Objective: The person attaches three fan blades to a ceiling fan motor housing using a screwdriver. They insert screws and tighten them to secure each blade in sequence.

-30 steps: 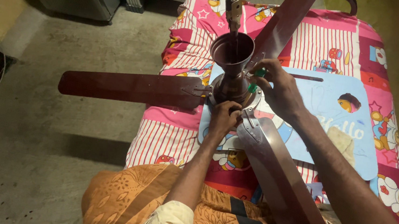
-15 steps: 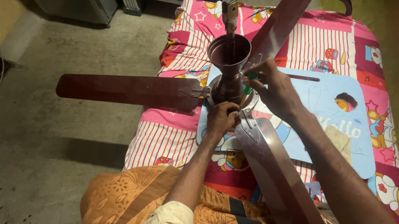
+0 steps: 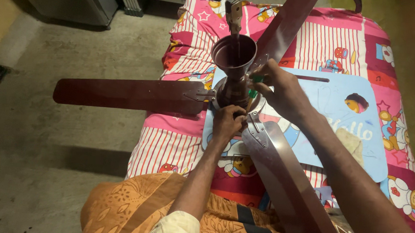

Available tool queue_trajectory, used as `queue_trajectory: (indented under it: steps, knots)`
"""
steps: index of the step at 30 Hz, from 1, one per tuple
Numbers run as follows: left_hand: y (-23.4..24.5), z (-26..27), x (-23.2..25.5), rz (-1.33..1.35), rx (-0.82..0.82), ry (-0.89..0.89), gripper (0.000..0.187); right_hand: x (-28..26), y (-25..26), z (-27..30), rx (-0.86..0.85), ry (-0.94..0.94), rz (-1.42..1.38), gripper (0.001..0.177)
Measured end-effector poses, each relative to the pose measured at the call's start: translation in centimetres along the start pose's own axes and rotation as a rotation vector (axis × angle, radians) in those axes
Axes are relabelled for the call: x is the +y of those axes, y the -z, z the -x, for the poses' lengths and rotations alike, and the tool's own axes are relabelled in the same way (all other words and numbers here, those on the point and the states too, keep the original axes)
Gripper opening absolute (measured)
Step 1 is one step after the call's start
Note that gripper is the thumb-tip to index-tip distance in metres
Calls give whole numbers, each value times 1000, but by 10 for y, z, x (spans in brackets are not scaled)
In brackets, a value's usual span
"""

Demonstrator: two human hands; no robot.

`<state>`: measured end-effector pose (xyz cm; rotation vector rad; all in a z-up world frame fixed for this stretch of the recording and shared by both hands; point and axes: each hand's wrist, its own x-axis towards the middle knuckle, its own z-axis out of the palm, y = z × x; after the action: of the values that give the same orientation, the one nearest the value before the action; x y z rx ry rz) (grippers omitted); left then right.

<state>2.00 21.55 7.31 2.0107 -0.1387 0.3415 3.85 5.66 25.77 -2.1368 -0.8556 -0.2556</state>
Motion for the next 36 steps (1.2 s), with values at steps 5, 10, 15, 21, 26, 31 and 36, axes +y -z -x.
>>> queue_trajectory:
  steps: [5,10,15,21,26,31,36]
  knots:
    - [-1,1,3,-33,6,-10,14,-4,5,4,58,178,104,28]
    - [-3,4,3,-111,-48,-11,19,-7,8,8,30,-24,523,28]
    - [2,-1,8,-128,-81,3,27,-19,10,8,232,454,463,21]
    - [22,-14,49,73,-50,71,33,-25,10,7,181,346,400,15]
    - [39,-20,95,137,110,-112,31,-20,1,5,179,173,369,19]
    - [46,-28,113,55,75,-204,22,11,10,16,157,-14,206,26]
    - [56,-31,111,167,-68,-255,30,23,-6,104,40,-331,441,99]
